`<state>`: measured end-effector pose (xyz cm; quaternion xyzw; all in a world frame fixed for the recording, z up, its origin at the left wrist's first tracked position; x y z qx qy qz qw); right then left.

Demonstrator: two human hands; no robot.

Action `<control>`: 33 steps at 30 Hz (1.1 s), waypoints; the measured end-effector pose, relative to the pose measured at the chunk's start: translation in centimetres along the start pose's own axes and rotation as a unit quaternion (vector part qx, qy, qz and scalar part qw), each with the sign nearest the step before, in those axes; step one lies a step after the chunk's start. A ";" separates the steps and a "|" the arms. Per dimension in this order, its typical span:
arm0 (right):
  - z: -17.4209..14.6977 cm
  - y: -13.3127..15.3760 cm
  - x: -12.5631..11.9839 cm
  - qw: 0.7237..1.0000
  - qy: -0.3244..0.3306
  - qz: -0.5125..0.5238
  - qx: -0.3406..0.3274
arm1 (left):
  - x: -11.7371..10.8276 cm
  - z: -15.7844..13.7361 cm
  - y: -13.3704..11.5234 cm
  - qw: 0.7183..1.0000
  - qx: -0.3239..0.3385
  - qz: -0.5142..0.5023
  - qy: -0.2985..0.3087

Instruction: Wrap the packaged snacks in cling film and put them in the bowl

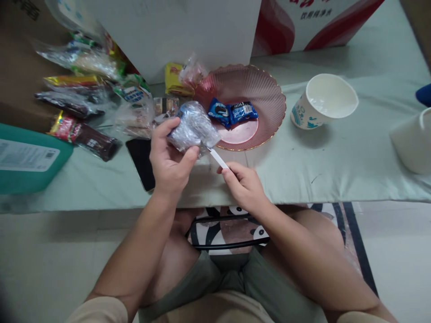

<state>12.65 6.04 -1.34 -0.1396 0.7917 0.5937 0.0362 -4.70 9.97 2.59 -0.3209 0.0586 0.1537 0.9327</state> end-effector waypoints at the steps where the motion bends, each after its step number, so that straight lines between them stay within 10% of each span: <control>1: 0.0 0.1 0.0 1.000 0.000 -0.008 -0.002 | -0.1 0.1 0.3 1.000 -0.005 -0.010 -0.009; 9: 0.2 -0.2 -0.2 0.989 -0.021 -0.137 -0.044 | -2.8 -0.3 4.7 0.973 -0.192 -0.108 -0.074; 17: 0.2 -0.8 -1.3 0.876 -0.159 -0.437 -0.127 | -3.4 -0.7 5.8 0.947 -0.250 -0.200 -0.019; 20: -0.7 0.2 -1.7 0.894 -0.184 -0.358 -0.198 | -2.4 -0.5 5.0 0.946 -0.235 -0.220 -0.029; 24: -1.0 0.8 -1.8 0.978 -0.057 -0.049 -0.192 | -0.3 -0.3 2.0 0.961 -0.171 -0.219 -0.015; 33: -0.6 -0.1 -2.0 0.990 -0.009 0.098 -0.102 | 3.6 -1.0 -2.9 0.983 -0.058 -0.110 0.133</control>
Point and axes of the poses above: each hand's wrist, its own z-axis towards the middle knuckle, its own x-axis out of the palm, y = z × x, the point moved 7 cm from there along z, towards the middle knuckle, and after that the axes turned 13 degrees about x, right-handed, at the moved point
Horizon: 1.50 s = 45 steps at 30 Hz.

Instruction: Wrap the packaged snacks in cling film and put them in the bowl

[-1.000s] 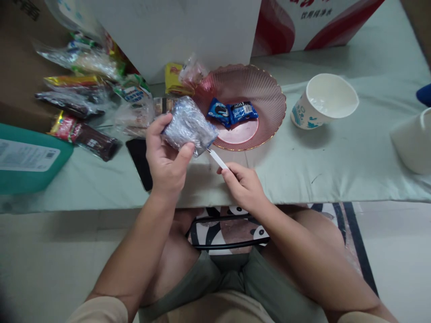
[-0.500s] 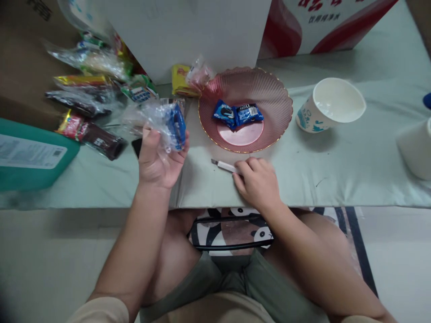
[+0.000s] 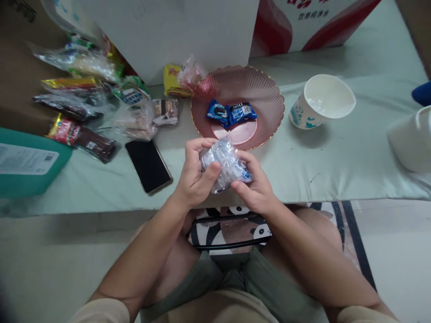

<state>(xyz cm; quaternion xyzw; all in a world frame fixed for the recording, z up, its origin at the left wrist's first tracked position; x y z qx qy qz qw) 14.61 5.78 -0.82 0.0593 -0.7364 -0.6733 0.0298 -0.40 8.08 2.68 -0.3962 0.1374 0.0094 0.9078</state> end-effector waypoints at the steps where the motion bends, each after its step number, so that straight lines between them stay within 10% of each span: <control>1: 0.0 -0.3 -0.1 1.000 -0.006 0.003 0.015 | -0.1 0.1 -0.1 1.000 0.014 0.024 0.005; 10: 0.9 -1.4 -0.8 0.986 -0.063 0.131 0.078 | -0.5 1.1 -1.6 0.987 0.130 0.075 0.060; 18: 0.9 -1.4 -0.1 0.950 -0.036 0.269 0.153 | -3.4 0.9 1.8 0.974 -0.102 -0.080 -0.185; 23: -0.1 -2.9 1.9 0.912 0.053 0.334 0.232 | -4.3 1.7 1.6 0.960 -0.112 -0.087 -0.242; 27: -0.6 -3.4 3.0 0.939 0.084 0.281 0.178 | -3.4 2.4 0.0 0.970 -0.098 -0.110 -0.194; 35: -1.8 -0.6 0.7 0.992 -0.102 0.044 -0.061 | -0.7 1.4 0.3 0.960 -0.170 -0.197 -0.107; 45: -1.2 -2.7 -2.1 0.982 -0.152 0.114 0.013 | -2.8 1.4 -0.5 0.941 -0.205 -0.175 -0.204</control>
Point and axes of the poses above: each hand's wrist, its own z-axis towards the middle knuckle, its own x-axis out of the palm, y = z × x, the point moved 7 cm from there along z, towards the middle knuckle, and after that the axes turned 13 degrees about x, right-handed, at the moved point
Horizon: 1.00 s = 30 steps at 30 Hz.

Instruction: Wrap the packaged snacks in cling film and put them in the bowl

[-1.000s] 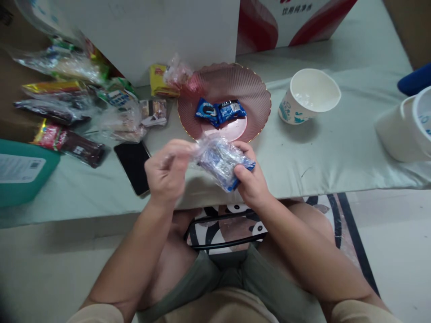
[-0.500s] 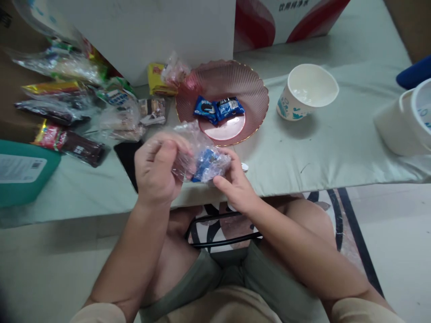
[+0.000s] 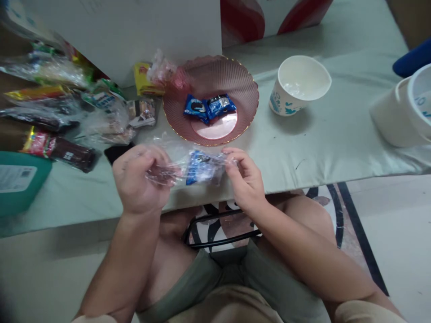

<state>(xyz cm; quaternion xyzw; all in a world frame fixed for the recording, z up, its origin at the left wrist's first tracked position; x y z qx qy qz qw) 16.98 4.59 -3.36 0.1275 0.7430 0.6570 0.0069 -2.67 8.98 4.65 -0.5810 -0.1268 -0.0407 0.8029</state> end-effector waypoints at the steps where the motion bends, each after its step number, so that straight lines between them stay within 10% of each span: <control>1: 0.1 -0.2 -0.3 1.000 -0.004 0.002 0.017 | -0.4 -0.1 -0.1 1.000 -0.004 0.010 -0.014; 10: 1.1 0.5 -2.7 0.998 -0.001 -0.020 0.066 | -5.8 -1.1 1.8 0.980 -0.116 0.160 -0.006; 16: 2.8 0.7 -5.4 0.995 -0.036 -0.061 0.066 | -9.1 -1.0 3.5 0.903 -0.172 0.375 0.116; 21: 4.1 0.9 -8.5 0.991 -0.082 -0.100 0.037 | -9.2 0.1 1.4 0.893 0.008 0.444 0.074; 24: 3.4 3.3 -9.5 0.977 -0.145 -0.143 -0.069 | -6.6 -0.3 -0.2 0.873 0.170 0.431 0.152; 30: 0.4 6.0 -3.0 0.850 0.020 -0.461 -0.252 | -3.0 -2.3 1.6 0.764 0.202 0.506 0.347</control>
Point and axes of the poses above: each hand's wrist, its own z-axis towards the middle knuckle, its own x-axis out of the palm, y = z × x, the point moved 7 cm from there along z, towards the middle knuckle, and after that the axes turned 13 degrees about x, right-handed, at the moved point
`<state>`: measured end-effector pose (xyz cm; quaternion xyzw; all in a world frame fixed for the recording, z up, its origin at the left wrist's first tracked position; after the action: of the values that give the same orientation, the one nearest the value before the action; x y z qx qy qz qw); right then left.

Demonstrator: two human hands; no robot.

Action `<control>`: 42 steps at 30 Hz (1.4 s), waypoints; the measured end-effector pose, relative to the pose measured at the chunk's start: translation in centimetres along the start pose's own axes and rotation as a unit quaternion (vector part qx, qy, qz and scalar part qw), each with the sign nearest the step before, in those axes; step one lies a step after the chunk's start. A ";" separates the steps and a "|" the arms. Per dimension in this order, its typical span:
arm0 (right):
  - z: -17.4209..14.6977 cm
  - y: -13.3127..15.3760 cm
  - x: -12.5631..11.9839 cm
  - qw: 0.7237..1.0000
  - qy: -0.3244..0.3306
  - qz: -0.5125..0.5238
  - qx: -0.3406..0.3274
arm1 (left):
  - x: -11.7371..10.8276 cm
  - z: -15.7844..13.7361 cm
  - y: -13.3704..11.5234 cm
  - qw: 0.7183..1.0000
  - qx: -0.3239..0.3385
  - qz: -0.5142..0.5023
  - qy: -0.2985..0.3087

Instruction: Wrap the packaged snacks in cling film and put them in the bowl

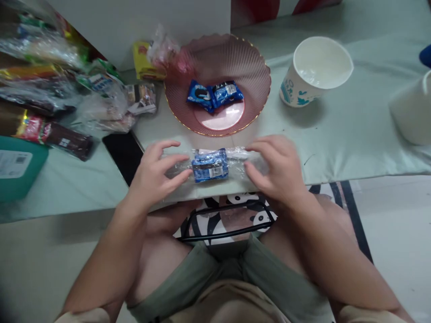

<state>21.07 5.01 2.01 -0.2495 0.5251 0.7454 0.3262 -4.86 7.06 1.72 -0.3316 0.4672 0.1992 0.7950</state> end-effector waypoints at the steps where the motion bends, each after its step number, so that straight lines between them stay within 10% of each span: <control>1: -0.2 0.5 1.0 0.998 0.047 -0.042 -0.023 | 0.2 0.1 -0.1 1.000 0.007 0.002 0.004; 4: -0.7 0.6 2.7 0.985 0.114 -0.116 -0.054 | -0.1 0.5 -0.2 0.999 0.037 -0.014 -0.032; 11: -0.5 0.8 0.8 0.997 0.010 -0.037 -0.070 | -2.3 0.9 -0.9 0.991 0.065 -0.030 -0.112; 26: -2.5 4.1 1.4 0.977 0.111 -0.157 -0.097 | -0.5 0.0 -2.4 0.989 0.051 -0.064 0.126; 42: -4.8 7.7 1.6 0.956 0.194 -0.152 -0.161 | -1.0 0.0 -4.1 0.974 0.048 -0.082 0.207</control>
<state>14.41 -1.02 4.10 -0.5152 0.4072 0.6990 0.2830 -2.73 4.18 3.96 -0.3642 0.6018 0.0381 0.7097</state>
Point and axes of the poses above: each hand's wrist, its own z-axis towards the middle knuckle, its own x-axis out of the palm, y = z × x, the point moved 7 cm from there along z, towards the middle knuckle, and after that the axes turned 13 degrees about x, right-handed, at the moved point
